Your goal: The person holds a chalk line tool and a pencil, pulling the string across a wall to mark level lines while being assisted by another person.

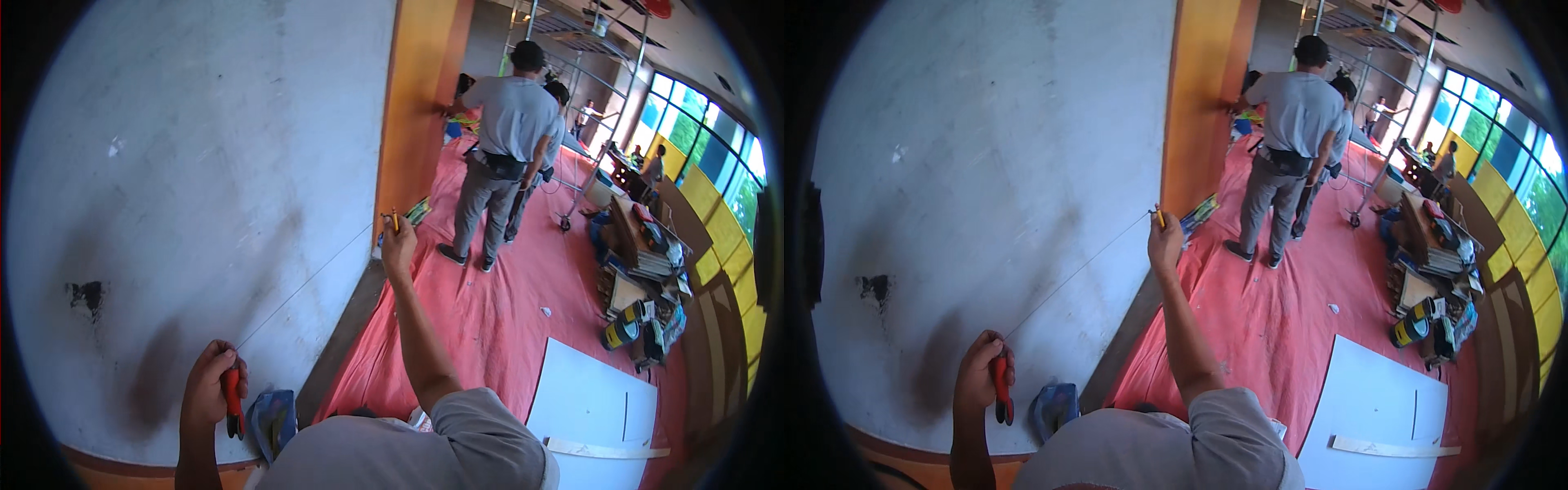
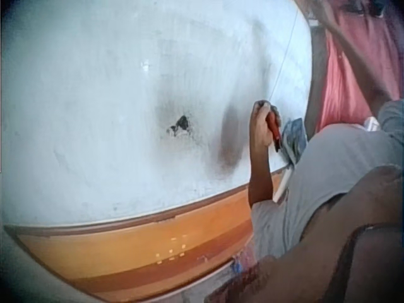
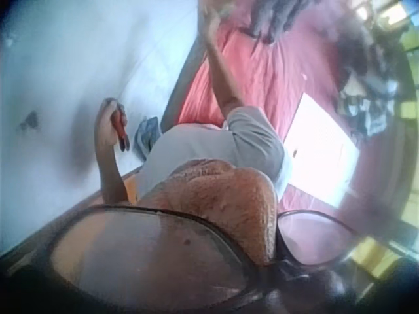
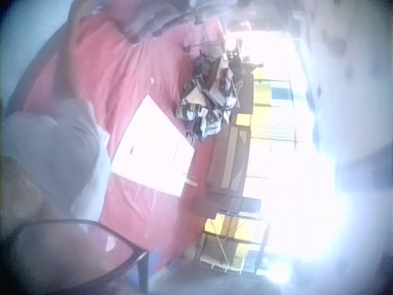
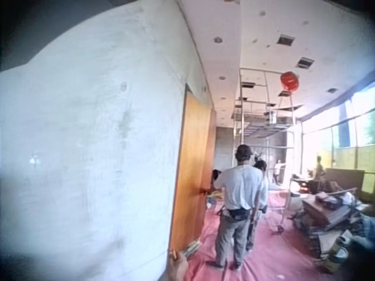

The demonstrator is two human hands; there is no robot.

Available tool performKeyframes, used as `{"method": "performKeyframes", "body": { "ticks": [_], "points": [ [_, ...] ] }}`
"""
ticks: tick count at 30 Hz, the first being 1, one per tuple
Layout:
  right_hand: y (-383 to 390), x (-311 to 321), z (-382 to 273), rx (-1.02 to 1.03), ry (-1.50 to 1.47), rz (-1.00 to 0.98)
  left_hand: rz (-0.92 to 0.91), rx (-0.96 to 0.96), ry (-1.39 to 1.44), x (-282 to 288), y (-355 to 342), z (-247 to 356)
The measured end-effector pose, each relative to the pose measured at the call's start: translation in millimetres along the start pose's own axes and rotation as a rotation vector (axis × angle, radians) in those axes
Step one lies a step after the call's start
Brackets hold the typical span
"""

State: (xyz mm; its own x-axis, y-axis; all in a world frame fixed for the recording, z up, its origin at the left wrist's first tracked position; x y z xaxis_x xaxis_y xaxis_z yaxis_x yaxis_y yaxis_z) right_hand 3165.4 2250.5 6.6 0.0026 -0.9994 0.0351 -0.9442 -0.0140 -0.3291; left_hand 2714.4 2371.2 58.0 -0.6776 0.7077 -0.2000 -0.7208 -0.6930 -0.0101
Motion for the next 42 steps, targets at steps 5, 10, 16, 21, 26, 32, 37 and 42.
{"method": "performKeyframes", "body": {
  "ticks": [5, 10, 16, 21, 26, 32, 37, 42],
  "points": [
    [2.0, -23.6, 15.1, 0.028, -0.001, -0.063, 0.008, -0.016, 0.034, 7.9, 4.0, 1.0],
    [6.8, -34.7, 18.8, -0.012, -0.024, -0.105, 0.043, -0.006, 0.071, 15.3, 5.2, -2.9],
    [5.8, -36.1, 14.1, -0.021, -0.060, -0.069, 0.071, -0.006, 0.098, 16.8, 8.5, -3.4],
    [1.4, -34.6, 22.6, -0.029, -0.109, -0.080, 0.067, -0.006, 0.104, 16.0, 8.9, -4.5],
    [7.7, -34.1, 24.2, -0.053, -0.056, -0.096, 0.060, -0.001, 0.082, 18.4, 10.5, -7.5],
    [-0.3, -23.7, 31.9, -0.080, -0.111, -0.084, 0.063, -0.018, 0.049, 9.7, 5.4, -2.9],
    [6.4, -20.9, 23.5, -0.008, -0.019, -0.032, 0.073, -0.013, 0.049, 12.0, 9.2, -8.5],
    [8.4, -10.7, 18.1, 0.005, -0.116, -0.016, 0.073, -0.011, 0.045, 8.0, 8.5, -7.2]
  ]
}}
Point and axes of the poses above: each hand's wrist, its own y-axis away from the middle knuckle, its own x-axis out of the back of the hand, z = x × y, the point moved 7 cm from there along -y, towards the middle knuckle, and after that the axes turned 15 degrees about -x, right-handed, at the moved point
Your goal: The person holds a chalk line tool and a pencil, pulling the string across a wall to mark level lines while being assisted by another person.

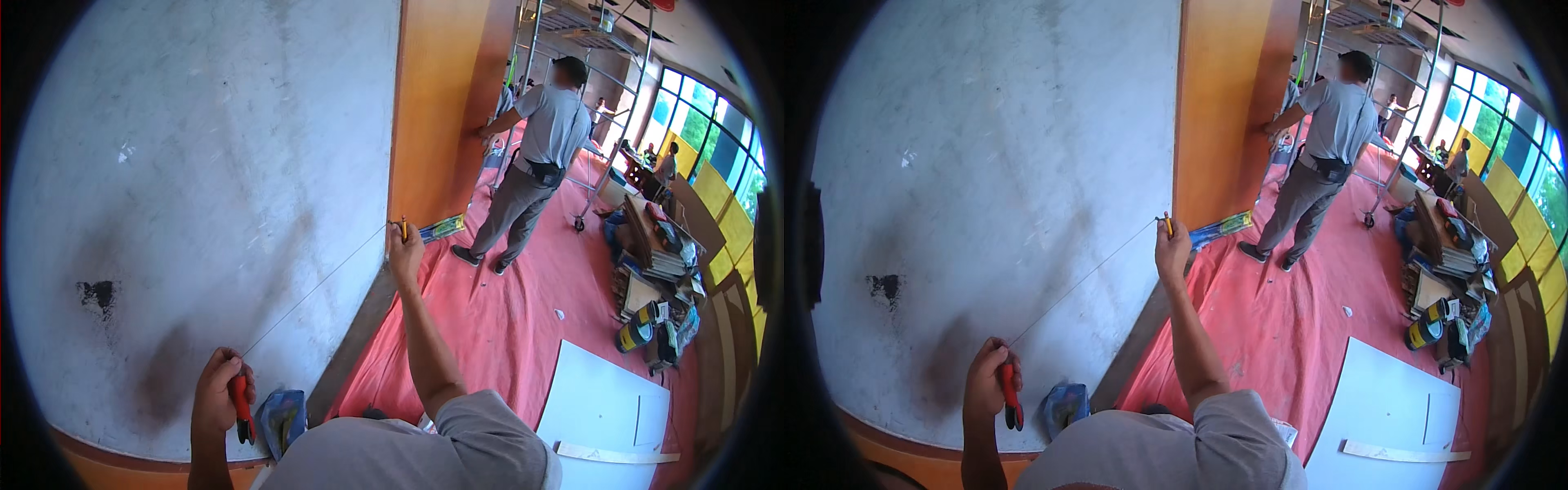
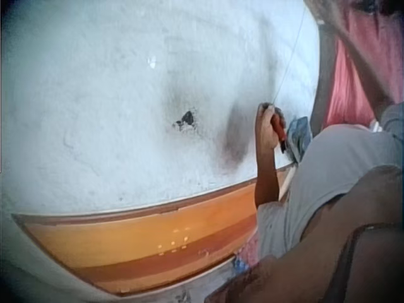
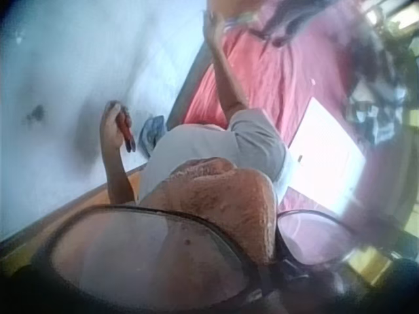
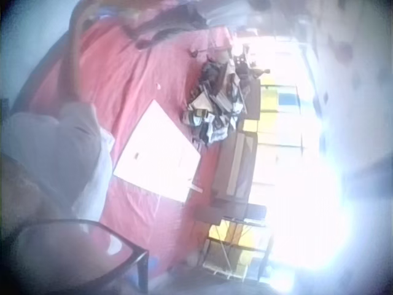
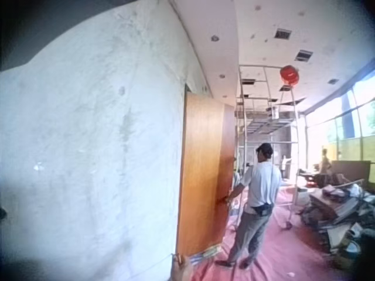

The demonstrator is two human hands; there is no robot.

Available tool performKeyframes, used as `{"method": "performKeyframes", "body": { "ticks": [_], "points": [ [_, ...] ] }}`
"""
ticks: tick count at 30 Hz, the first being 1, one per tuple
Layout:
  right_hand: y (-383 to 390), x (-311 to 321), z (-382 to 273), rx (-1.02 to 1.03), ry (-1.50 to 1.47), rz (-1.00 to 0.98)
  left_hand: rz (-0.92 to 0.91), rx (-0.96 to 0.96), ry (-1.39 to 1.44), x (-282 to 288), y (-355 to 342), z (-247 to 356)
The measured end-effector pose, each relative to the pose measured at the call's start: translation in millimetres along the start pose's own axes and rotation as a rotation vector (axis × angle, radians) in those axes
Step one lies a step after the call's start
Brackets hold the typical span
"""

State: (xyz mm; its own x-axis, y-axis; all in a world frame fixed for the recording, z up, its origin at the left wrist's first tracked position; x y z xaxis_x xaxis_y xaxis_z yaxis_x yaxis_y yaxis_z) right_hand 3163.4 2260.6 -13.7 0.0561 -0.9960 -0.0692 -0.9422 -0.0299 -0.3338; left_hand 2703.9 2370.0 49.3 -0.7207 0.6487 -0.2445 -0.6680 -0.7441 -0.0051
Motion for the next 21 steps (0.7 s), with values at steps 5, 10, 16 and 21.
{"method": "performKeyframes", "body": {
  "ticks": [5, 10, 16, 21],
  "points": [
    [8.0, -5.4, 3.7, 0.022, -0.008, -0.011, 0.027, 0.005, 0.045, 9.5, 4.5, -4.0],
    [1.9, 8.5, 20.7, -0.042, -0.036, -0.086, -0.026, 0.005, 0.057, 9.2, -2.9, -13.5],
    [18.8, 1.3, 8.1, -0.031, 0.027, -0.050, 0.016, 0.010, 0.099, 15.0, 8.6, -12.7],
    [20.8, 3.7, 11.7, -0.098, 0.060, -0.085, 0.023, -0.003, 0.041, 12.1, 10.1, -8.7]
  ]
}}
Point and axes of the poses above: each hand's wrist, its own y-axis away from the middle knuckle, its own x-axis out of the back of the hand, z = x × y, the point moved 7 cm from there along -y, towards the middle knuckle, and after that the axes turned 15 degrees about -x, right-handed, at the moved point
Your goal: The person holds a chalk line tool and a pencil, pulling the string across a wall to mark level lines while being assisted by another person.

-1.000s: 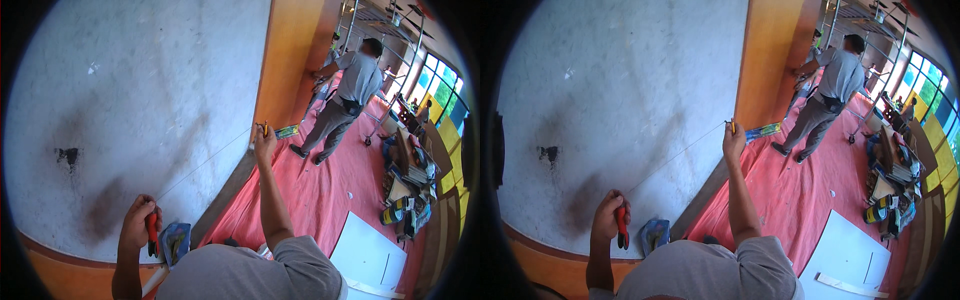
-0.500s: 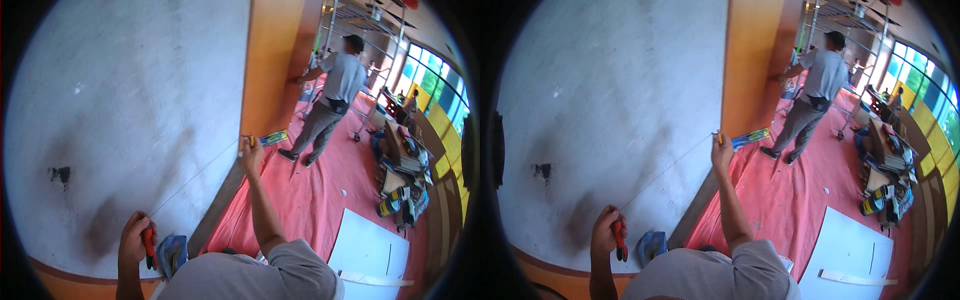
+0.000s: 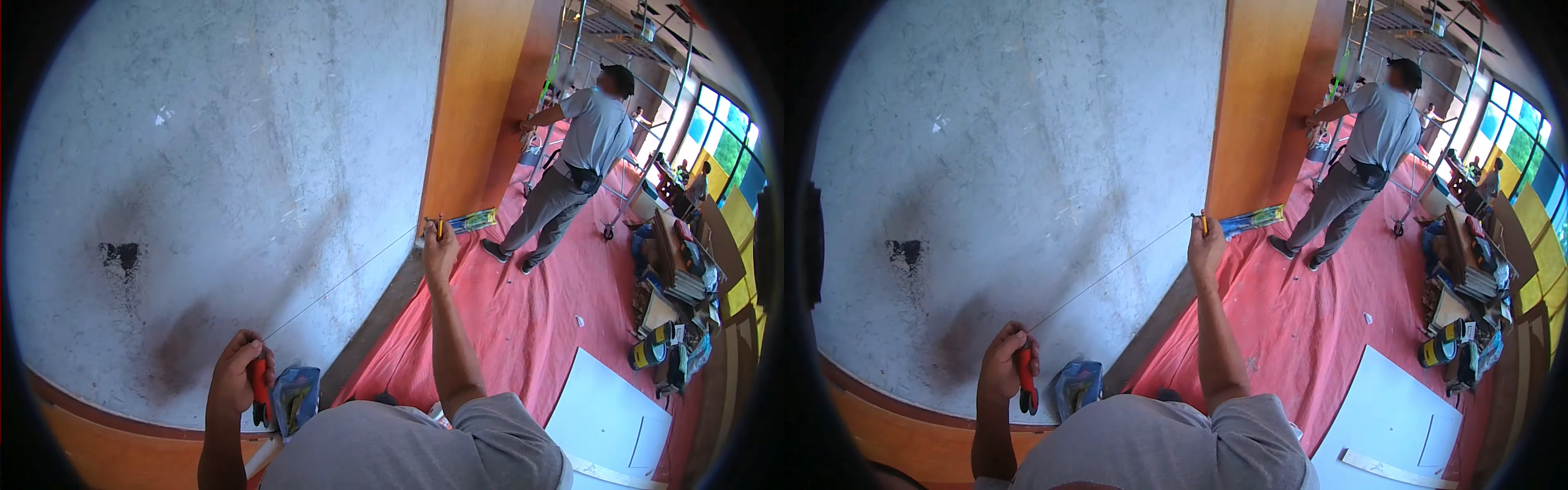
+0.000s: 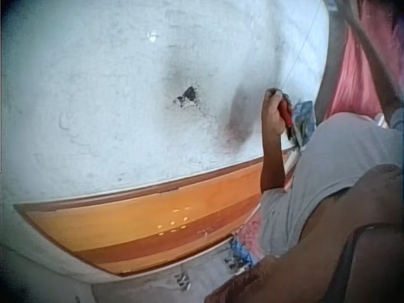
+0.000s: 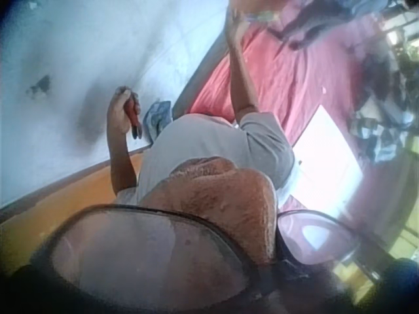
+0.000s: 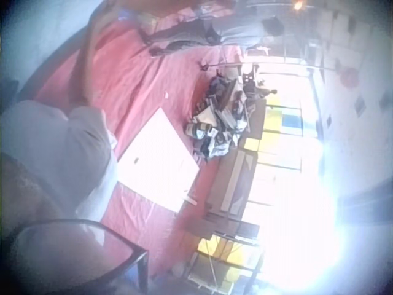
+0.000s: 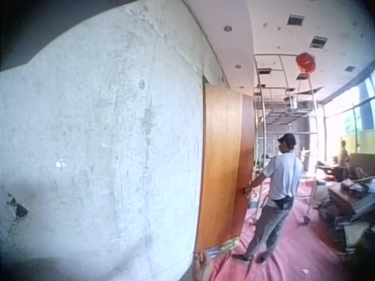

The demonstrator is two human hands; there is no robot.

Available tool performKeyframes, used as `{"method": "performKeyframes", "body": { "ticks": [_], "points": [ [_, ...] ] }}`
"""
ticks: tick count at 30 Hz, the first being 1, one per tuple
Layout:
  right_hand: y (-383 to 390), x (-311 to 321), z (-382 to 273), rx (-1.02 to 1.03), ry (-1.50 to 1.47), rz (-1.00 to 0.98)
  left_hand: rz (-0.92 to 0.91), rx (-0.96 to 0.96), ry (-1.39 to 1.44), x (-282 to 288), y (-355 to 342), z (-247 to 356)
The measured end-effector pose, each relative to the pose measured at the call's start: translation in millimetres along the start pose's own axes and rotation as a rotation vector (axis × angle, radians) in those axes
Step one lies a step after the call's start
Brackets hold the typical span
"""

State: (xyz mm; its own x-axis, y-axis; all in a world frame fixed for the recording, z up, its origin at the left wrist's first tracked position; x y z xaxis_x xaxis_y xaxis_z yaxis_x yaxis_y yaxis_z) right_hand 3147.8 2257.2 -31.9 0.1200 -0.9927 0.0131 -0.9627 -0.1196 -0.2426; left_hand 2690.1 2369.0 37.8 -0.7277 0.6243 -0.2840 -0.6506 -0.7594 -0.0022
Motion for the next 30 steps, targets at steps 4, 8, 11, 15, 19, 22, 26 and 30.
{"method": "performKeyframes", "body": {
  "ticks": [4, 8, 11, 15, 19, 22, 26, 30],
  "points": [
    [1.0, -5.6, 5.3, 0.117, -0.094, 0.042, 0.032, 0.012, -0.055, 0.1, 3.0, 3.3],
    [6.7, -2.7, 5.5, 0.073, 0.014, 0.051, 0.018, -0.028, -0.042, -3.0, 6.5, 7.1],
    [11.7, 5.6, 1.7, 0.112, 0.061, 0.112, 0.027, -0.027, -0.016, 0.4, 8.5, 3.8],
    [20.3, 15.8, -3.4, 0.101, 0.086, 0.115, 0.004, -0.026, 0.016, 3.8, 4.9, -2.7],
    [19.0, 27.8, -3.5, 0.107, 0.059, 0.145, -0.020, -0.032, 0.065, 2.4, 3.7, -7.9],
    [18.7, 35.8, -6.7, 0.123, 0.055, 0.156, -0.024, -0.020, 0.076, -0.8, 4.7, -7.7],
    [19.1, 43.7, -3.6, 0.019, 0.098, 0.111, -0.037, -0.013, 0.058, -3.8, 4.9, -8.7],
    [23.0, 45.4, 3.3, 0.068, 0.097, 0.116, -0.050, -0.002, 0.007, -4.2, 7.8, -10.0]
  ]
}}
Point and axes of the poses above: each hand's wrist, its own y-axis away from the middle knuckle, its own x-axis out of the back of the hand, z = x × y, the point moved 7 cm from there along -y, towards the middle knuckle, and after that the axes turned 15 degrees about -x, right-handed, at the moved point
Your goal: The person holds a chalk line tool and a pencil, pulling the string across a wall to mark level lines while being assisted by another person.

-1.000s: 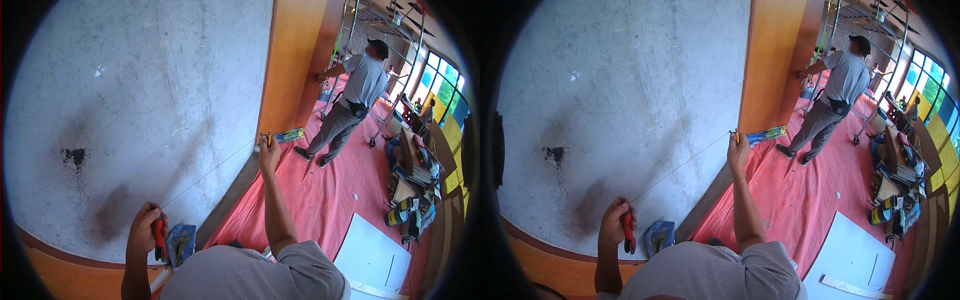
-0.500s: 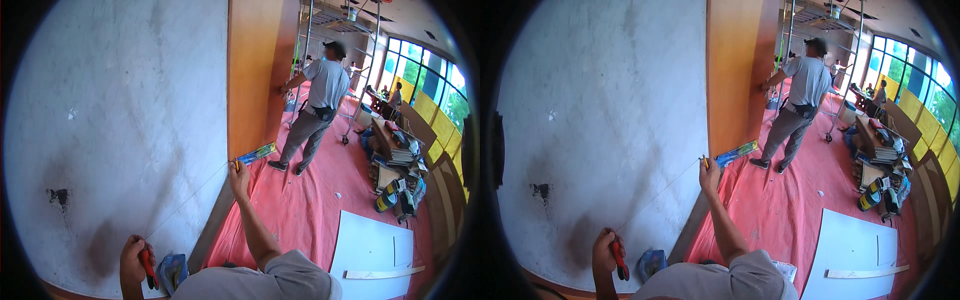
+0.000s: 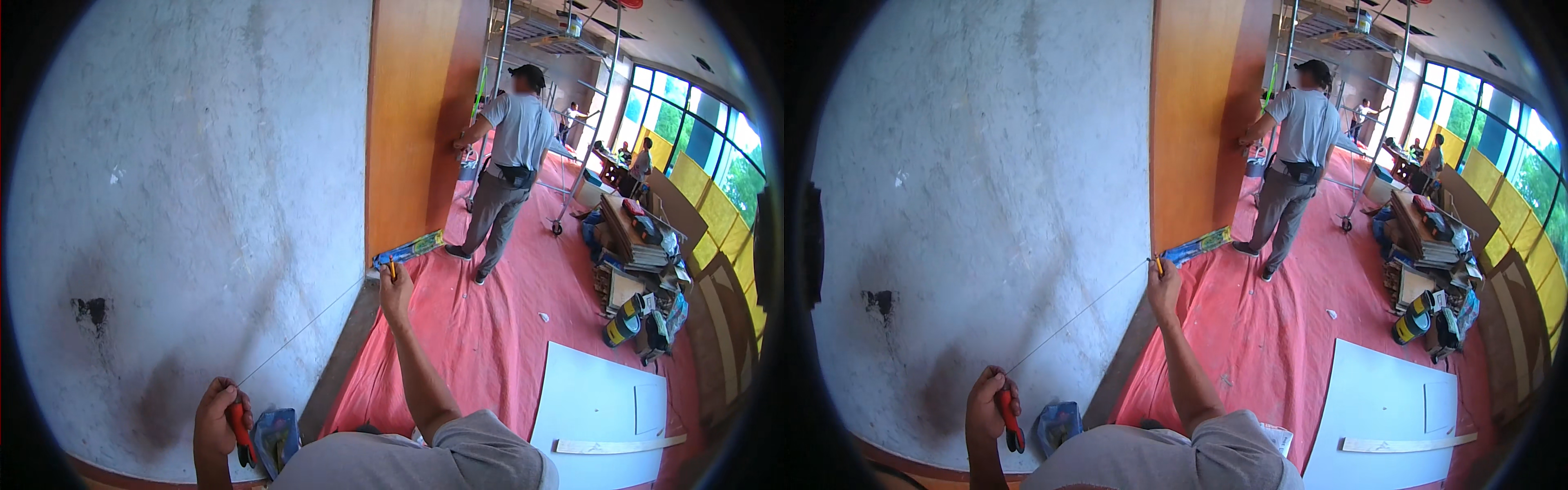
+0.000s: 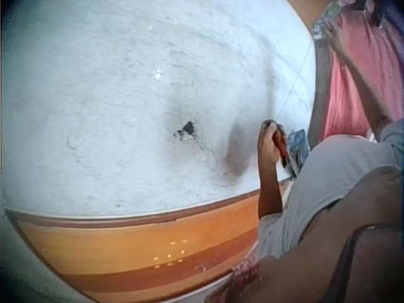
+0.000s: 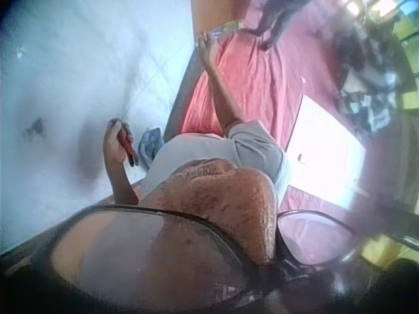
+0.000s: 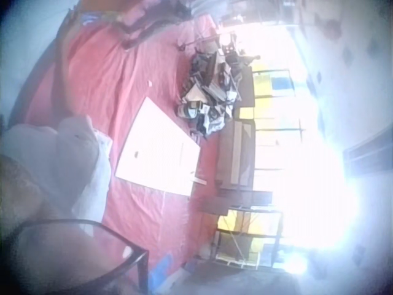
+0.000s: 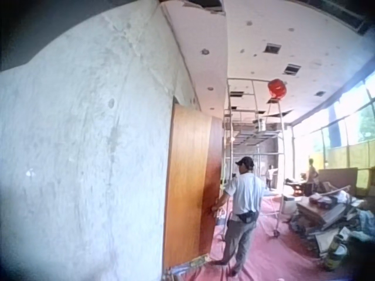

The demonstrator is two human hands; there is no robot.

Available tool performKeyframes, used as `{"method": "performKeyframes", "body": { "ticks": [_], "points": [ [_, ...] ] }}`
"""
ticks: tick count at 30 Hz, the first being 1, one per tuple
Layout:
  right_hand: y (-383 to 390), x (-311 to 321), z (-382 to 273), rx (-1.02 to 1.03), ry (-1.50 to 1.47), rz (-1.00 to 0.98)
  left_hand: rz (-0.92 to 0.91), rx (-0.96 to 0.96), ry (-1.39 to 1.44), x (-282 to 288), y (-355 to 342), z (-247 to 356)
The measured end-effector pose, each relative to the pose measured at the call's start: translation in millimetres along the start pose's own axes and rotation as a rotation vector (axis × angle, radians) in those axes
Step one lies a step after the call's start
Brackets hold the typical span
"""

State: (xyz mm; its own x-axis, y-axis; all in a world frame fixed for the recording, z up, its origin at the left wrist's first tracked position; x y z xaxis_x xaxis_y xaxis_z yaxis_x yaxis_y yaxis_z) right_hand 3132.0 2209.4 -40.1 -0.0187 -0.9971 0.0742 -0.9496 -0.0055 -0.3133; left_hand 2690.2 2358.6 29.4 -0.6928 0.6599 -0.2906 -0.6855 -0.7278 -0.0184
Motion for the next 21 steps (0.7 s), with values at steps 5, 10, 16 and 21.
{"method": "performKeyframes", "body": {
  "ticks": [5, 10, 16, 21],
  "points": [
    [15.0, -11.2, 35.4, -0.129, 0.025, -0.112, 0.015, 0.040, -0.030, 4.7, 4.2, -4.2],
    [50.1, -28.0, 68.9, -0.140, 0.139, -0.142, 0.023, 0.088, -0.030, 22.0, 2.6, -14.9],
    [108.0, -54.7, 141.3, -0.288, 0.277, -0.284, 0.085, 0.209, 0.106, 48.2, 3.0, -33.1],
    [170.3, -73.4, 197.0, -0.381, 0.409, -0.461, 0.238, 0.284, 0.359, 66.8, -7.4, -61.9]
  ]
}}
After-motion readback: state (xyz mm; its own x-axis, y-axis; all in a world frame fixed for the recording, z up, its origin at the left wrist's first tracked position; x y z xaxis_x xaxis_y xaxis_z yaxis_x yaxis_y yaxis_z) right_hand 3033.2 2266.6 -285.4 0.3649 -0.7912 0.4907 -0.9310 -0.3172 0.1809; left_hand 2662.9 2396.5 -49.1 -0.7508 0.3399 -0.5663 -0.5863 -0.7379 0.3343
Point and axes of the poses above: each hand's wrist, its own y-axis away from the middle knuckle, its own x-axis out of the back of the hand, z = x × y, the point moved 7 cm from there along -y, towards the middle knuckle, and after that the axes turned 15 degrees about -x, right-handed, at the moved point
